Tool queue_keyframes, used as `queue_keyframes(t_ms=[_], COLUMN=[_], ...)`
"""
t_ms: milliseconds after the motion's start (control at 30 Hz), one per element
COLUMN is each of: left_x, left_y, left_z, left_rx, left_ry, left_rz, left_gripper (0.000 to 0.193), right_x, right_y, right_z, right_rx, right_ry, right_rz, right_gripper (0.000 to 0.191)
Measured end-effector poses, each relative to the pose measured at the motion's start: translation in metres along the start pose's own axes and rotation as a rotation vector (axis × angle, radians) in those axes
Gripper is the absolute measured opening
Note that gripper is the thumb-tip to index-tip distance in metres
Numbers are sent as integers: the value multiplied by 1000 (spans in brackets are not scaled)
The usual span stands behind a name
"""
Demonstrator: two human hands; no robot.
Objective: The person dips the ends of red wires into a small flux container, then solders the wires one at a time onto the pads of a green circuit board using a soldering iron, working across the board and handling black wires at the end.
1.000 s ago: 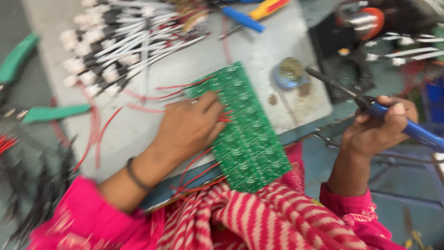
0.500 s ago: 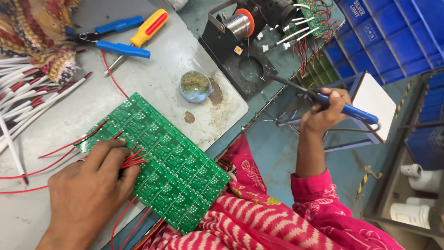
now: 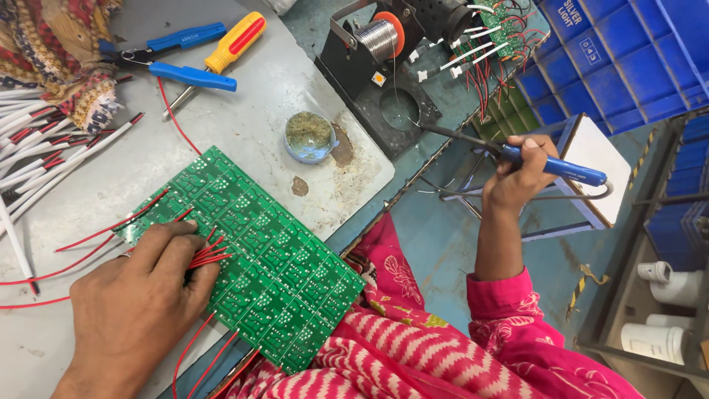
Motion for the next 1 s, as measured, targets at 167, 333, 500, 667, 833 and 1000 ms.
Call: queue_keyframes(t_ms=[167,333,500,667,833,1000], left_x=[0,0,1,0,-1,-1], left_y=[-1,-2,-1,-2,-1,-1], left_z=[-2,-3,-1,-2,-2,2], left_rx=[3,-5,6,27,68,162], left_ry=[-17,-29,-1,-9,-8,45], left_rz=[5,8,-8,-2,2,-18], left_gripper=[23,23,24,23,23,20], right_x=[-1,-2,-4,-6,-7,-6], right_y=[-3,-7,-7,-5,-5,-3], right_z=[-5,-8,-10,-11,-10,-14], right_rx=[12,10,7,-1,-5,-183], right_ry=[-30,-54,-73,-83,-63,-54], right_rz=[-14,-4,-13,-5,4,-165], right_gripper=[19,19,18,19,19,23])
Point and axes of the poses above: each hand's wrist, its own x-axis away from the middle knuckle, its own z-axis out of the back of the hand, y = z × x, the point moved 5 cm from there along -x, towards the middle knuckle, and after that the axes turned 8 degrees about -y, right-handed, at the moved point
